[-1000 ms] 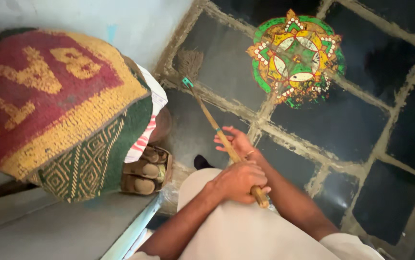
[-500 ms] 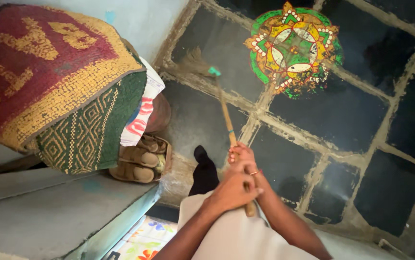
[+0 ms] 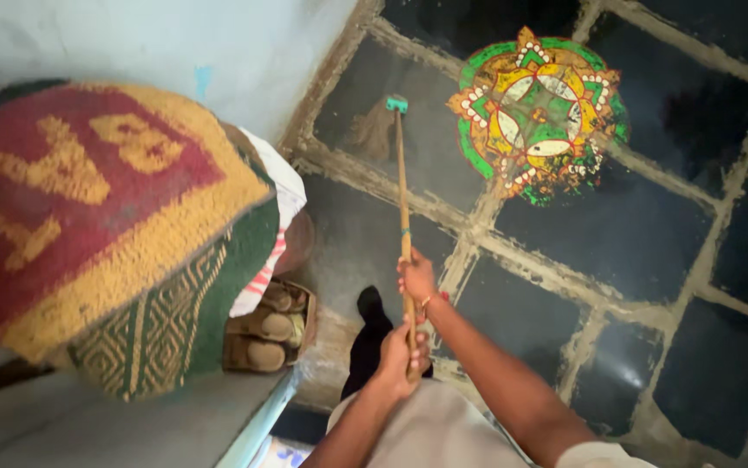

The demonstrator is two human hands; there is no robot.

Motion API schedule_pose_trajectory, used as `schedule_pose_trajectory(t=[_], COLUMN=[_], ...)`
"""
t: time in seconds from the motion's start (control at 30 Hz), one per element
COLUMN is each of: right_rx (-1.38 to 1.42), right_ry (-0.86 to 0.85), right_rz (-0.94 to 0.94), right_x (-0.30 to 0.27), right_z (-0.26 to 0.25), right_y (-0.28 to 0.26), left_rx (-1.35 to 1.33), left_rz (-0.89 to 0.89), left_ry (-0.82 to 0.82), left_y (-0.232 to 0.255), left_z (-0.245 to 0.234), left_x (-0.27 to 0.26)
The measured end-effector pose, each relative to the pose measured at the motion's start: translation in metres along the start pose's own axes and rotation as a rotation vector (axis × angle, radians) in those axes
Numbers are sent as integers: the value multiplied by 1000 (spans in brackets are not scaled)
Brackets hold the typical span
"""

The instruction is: The person uses a long-handled mop to clean a stone tile floor, dipping the mop head into a bucket of water and wringing it by hand before scrubbing the floor and around a decorative floor painting.

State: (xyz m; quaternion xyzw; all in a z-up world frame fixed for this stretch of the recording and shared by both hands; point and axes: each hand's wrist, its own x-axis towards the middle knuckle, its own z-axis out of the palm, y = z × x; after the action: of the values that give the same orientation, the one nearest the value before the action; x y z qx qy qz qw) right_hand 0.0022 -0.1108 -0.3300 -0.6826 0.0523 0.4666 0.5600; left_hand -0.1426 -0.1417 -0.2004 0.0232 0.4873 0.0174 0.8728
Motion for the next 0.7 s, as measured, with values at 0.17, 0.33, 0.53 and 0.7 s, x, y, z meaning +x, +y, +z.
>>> schedule_pose_trajectory(t=[0.17, 0.33, 0.53, 0.7], right_rx=[-97, -140, -123, 5], right_ry=[65, 116, 74, 26], right_rz=[-104, -132, -86, 17], right_x=[160, 258, 226, 114], right_z=[29, 57, 38, -19], right_y=[-41, -90, -67, -24], left_rx=[5, 21, 7, -20], left_rz=[0, -32, -46, -110], left_ry=[-90, -115, -5, -3], left_y=[98, 183, 143, 35], left_z=[30, 61, 51, 33], left_x=[128, 192, 179, 112])
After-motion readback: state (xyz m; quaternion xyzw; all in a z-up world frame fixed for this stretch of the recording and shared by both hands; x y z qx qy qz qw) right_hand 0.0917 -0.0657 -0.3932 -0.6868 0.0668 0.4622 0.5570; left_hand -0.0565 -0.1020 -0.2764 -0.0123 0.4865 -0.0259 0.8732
